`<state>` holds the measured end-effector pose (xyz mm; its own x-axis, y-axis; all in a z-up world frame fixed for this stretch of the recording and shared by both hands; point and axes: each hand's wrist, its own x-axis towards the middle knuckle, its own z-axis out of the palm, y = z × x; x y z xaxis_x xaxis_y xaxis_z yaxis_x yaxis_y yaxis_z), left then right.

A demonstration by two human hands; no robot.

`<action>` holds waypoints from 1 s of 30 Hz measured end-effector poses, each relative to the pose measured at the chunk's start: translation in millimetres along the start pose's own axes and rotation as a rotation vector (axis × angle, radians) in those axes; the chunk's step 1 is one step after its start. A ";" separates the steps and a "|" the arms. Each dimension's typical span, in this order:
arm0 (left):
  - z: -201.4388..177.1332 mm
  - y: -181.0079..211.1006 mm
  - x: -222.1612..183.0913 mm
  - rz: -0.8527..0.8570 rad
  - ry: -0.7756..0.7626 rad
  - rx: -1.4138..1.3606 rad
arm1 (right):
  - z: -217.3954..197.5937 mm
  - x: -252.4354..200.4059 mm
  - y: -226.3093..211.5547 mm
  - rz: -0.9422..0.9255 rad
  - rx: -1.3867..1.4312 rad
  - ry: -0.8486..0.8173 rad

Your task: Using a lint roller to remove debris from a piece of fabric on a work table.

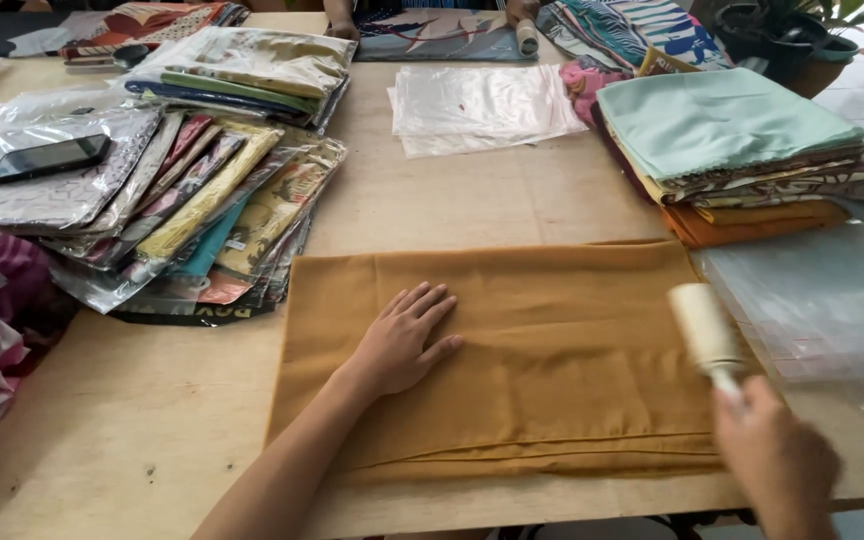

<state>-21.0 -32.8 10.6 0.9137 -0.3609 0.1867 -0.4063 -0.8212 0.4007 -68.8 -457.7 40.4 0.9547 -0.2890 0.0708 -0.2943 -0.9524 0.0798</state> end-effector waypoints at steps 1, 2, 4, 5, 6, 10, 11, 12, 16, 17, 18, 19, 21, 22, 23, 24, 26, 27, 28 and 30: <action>1.1 -0.5 0.0 0.007 0.017 0.008 | -1.7 6.9 9.4 0.107 0.024 -0.058; 2.3 -1.0 0.1 0.014 0.035 0.016 | -3.3 13.9 18.8 0.215 0.048 -0.114; 3.1 -0.9 -0.1 0.009 0.027 0.006 | 15.7 16.7 35.2 0.237 0.082 -0.034; 2.2 -1.3 0.4 0.002 0.021 0.002 | 24.6 19.6 42.4 0.257 0.121 0.047; 2.6 -1.3 0.7 0.001 0.024 0.001 | 20.3 12.0 32.5 0.256 0.120 0.049; 3.1 -1.6 0.9 0.004 0.019 0.009 | 5.7 -22.7 -14.7 -0.041 0.164 0.121; 2.0 -1.9 1.3 -0.003 0.010 0.005 | 1.5 -31.3 -29.0 -0.164 0.228 0.124; 1.3 -0.3 1.4 -0.001 0.009 0.005 | 2.4 -34.9 -36.8 -0.162 0.228 0.125; -2.2 0.3 0.8 -0.011 -0.012 -0.003 | 4.7 -33.4 -55.2 -0.282 0.175 -0.003; -0.8 0.8 0.9 -0.006 -0.014 -0.004 | 4.8 -30.1 -53.8 -0.242 0.129 -0.060; -3.2 -0.3 0.4 -0.005 -0.017 -0.006 | 0.1 -23.4 -49.2 -0.240 0.128 -0.062; -3.3 0.3 1.1 -0.006 -0.023 -0.002 | -4.6 -18.6 -41.6 -0.162 0.127 -0.059; -2.2 0.8 1.6 0.005 -0.036 -0.005 | -11.0 -6.0 -23.0 -0.069 0.123 -0.057; -1.4 0.8 0.9 0.004 -0.013 -0.007 | -13.0 1.2 -11.8 0.016 0.105 -0.089; -1.6 0.0 0.8 0.003 0.014 -0.006 | -15.3 9.1 -1.5 0.100 0.090 -0.117; 0.3 -1.3 1.7 0.016 0.010 -0.010 | -14.3 12.6 7.9 0.114 0.088 -0.115; 3.9 -4.1 2.3 0.015 0.039 0.006 | -13.0 20.6 26.4 0.214 0.147 -0.026; 3.5 -2.9 2.6 0.021 0.039 0.003 | -12.6 17.8 28.1 0.220 0.145 -0.023; 3.0 -1.7 2.7 0.009 0.023 0.009 | -12.3 14.8 29.8 0.231 0.228 -0.033; 2.6 -1.7 2.1 -0.007 0.009 0.019 | -8.8 8.8 24.8 0.237 0.314 -0.042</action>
<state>-18.4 -33.3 8.0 0.9163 -0.3515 0.1920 -0.3998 -0.8318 0.3850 -68.1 -483.0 51.8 0.8648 -0.5021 0.0093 -0.4852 -0.8402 -0.2423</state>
